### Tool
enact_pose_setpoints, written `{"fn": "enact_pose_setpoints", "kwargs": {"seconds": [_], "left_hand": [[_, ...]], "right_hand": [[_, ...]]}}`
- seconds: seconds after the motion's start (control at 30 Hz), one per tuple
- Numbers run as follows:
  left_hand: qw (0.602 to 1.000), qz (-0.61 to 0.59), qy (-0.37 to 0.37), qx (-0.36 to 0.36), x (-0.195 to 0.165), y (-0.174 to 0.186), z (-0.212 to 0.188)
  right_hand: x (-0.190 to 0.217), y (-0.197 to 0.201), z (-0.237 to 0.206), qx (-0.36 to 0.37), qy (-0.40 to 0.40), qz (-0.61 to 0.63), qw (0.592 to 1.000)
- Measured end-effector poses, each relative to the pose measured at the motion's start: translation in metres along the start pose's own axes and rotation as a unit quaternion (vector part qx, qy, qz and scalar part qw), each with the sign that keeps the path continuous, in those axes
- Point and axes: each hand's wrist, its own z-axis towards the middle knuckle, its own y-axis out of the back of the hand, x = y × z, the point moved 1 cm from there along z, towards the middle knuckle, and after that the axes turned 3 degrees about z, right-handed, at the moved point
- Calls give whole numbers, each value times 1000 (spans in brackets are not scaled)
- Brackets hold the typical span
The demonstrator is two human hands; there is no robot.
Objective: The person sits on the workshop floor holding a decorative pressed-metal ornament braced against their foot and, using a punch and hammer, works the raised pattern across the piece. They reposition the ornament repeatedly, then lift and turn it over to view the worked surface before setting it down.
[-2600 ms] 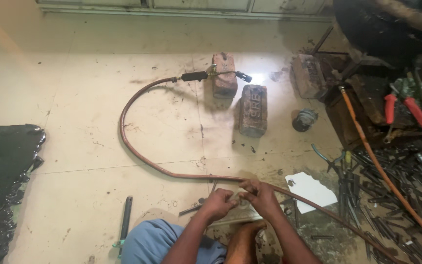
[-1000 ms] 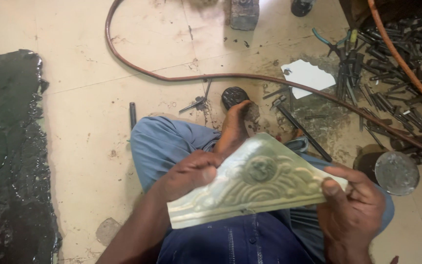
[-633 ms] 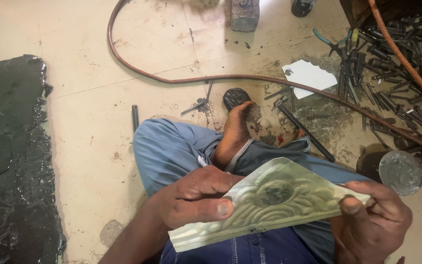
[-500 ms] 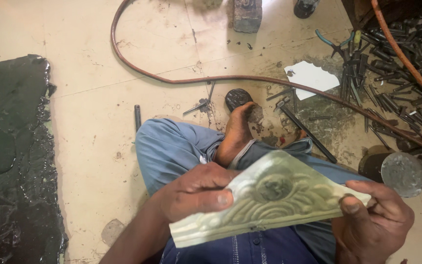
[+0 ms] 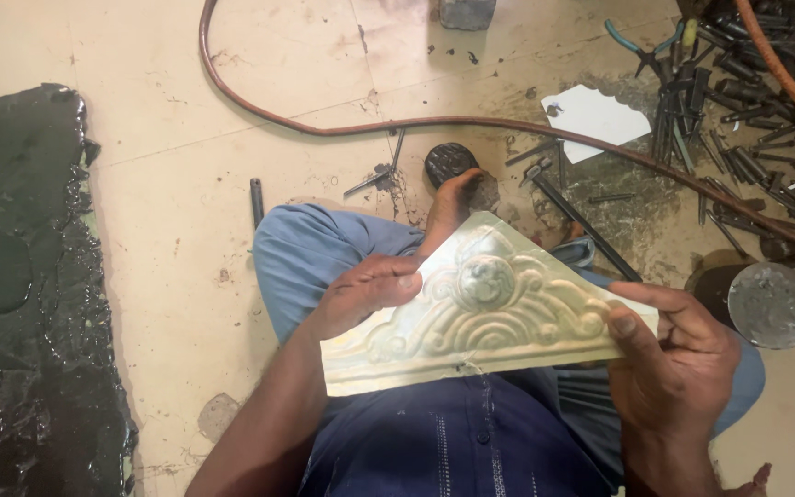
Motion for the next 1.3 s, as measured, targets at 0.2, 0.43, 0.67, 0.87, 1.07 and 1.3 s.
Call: {"fn": "enact_pose_setpoints", "kwargs": {"seconds": [0.2, 0.43, 0.67, 0.87, 1.07, 1.3], "left_hand": [[999, 33, -16, -14, 7, 5, 7], [999, -5, 8, -38, 7, 0, 5], [999, 38, -4, -9, 6, -5, -2], [988, 145, -36, 32, -1, -13, -5], [992, 120, -5, 48, -19, -37, -9], [987, 142, -21, 67, -27, -44, -10]], "right_hand": [[-6, -4, 10, 6, -41, 1, 999], [-17, 2, 15, 19, -65, 31, 997], [-25, 7, 16, 25, -78, 20, 996], [-25, 9, 13, 20, -84, 25, 996], [-27, 12, 12, 32, -67, 31, 997], [-30, 20, 7, 48, -46, 19, 998]]}}
